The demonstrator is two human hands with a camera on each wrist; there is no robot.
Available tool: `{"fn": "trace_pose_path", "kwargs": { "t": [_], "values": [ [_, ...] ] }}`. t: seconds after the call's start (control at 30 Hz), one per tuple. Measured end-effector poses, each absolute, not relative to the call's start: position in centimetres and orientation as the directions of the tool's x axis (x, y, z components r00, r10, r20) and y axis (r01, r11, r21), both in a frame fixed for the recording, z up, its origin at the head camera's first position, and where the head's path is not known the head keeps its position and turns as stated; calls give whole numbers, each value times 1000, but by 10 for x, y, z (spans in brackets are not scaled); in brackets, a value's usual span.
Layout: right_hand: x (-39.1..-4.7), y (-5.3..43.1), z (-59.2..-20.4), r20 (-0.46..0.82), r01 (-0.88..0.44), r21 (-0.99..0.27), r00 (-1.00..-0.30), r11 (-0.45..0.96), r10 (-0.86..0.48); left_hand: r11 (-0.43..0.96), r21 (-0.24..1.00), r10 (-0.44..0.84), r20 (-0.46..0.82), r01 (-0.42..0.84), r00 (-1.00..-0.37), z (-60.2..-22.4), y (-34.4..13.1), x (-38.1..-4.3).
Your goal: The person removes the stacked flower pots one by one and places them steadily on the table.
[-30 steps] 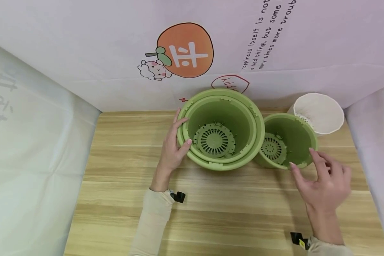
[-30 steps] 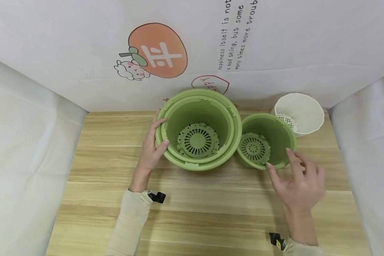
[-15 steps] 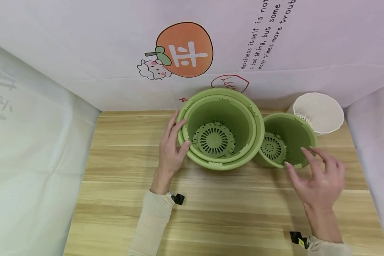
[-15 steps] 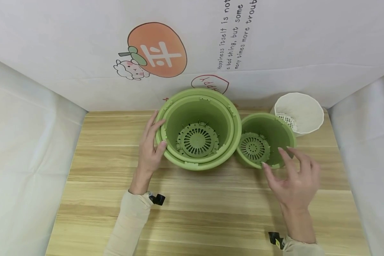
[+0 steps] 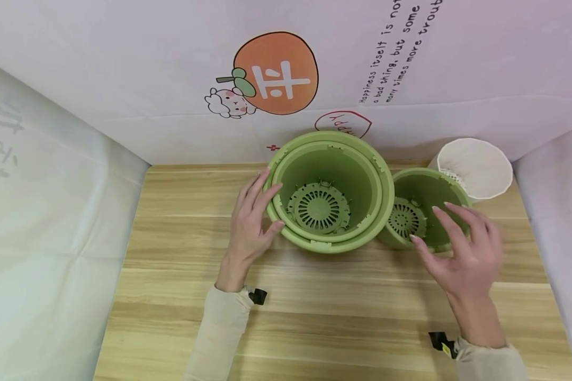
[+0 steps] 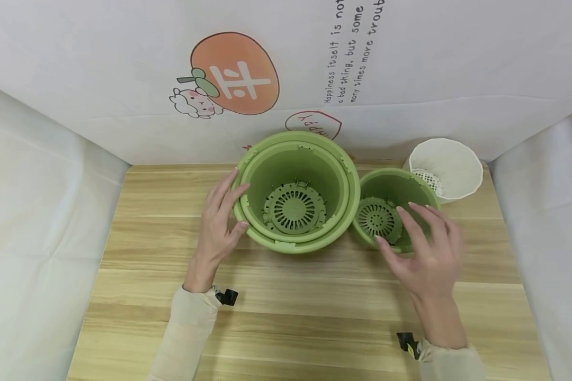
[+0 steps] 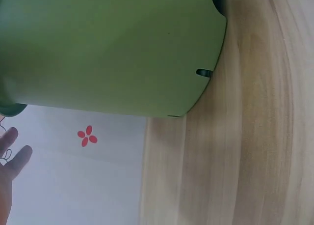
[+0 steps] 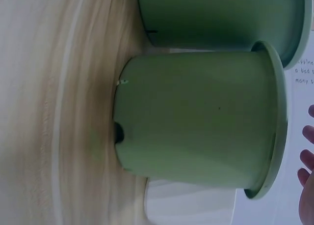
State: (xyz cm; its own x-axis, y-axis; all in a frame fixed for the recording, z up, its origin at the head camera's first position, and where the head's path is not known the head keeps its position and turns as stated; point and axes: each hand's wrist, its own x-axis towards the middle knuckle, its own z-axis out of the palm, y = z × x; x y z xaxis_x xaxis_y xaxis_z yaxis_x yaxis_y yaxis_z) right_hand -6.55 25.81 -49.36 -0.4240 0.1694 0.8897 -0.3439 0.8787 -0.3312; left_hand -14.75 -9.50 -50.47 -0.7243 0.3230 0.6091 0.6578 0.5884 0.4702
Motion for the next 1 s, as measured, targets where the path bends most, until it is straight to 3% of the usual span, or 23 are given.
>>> {"fn": "trace_pose_path", "kwargs": {
  "t": [0.37,0.7,1.0],
  "values": [
    [-71,248,-488,884,-434,-310,-459,846,88,591,436,342,627,679,-700,-501,-94,-144],
    [-79,230,-475,865,-529,-286,-502,799,-22,548,374,323,731,748,-602,-497,-86,-143],
    [-82,225,-475,826,-560,-291,-557,775,-92,538,327,382,727,777,-571,-499,-81,-143]
  ]
}}
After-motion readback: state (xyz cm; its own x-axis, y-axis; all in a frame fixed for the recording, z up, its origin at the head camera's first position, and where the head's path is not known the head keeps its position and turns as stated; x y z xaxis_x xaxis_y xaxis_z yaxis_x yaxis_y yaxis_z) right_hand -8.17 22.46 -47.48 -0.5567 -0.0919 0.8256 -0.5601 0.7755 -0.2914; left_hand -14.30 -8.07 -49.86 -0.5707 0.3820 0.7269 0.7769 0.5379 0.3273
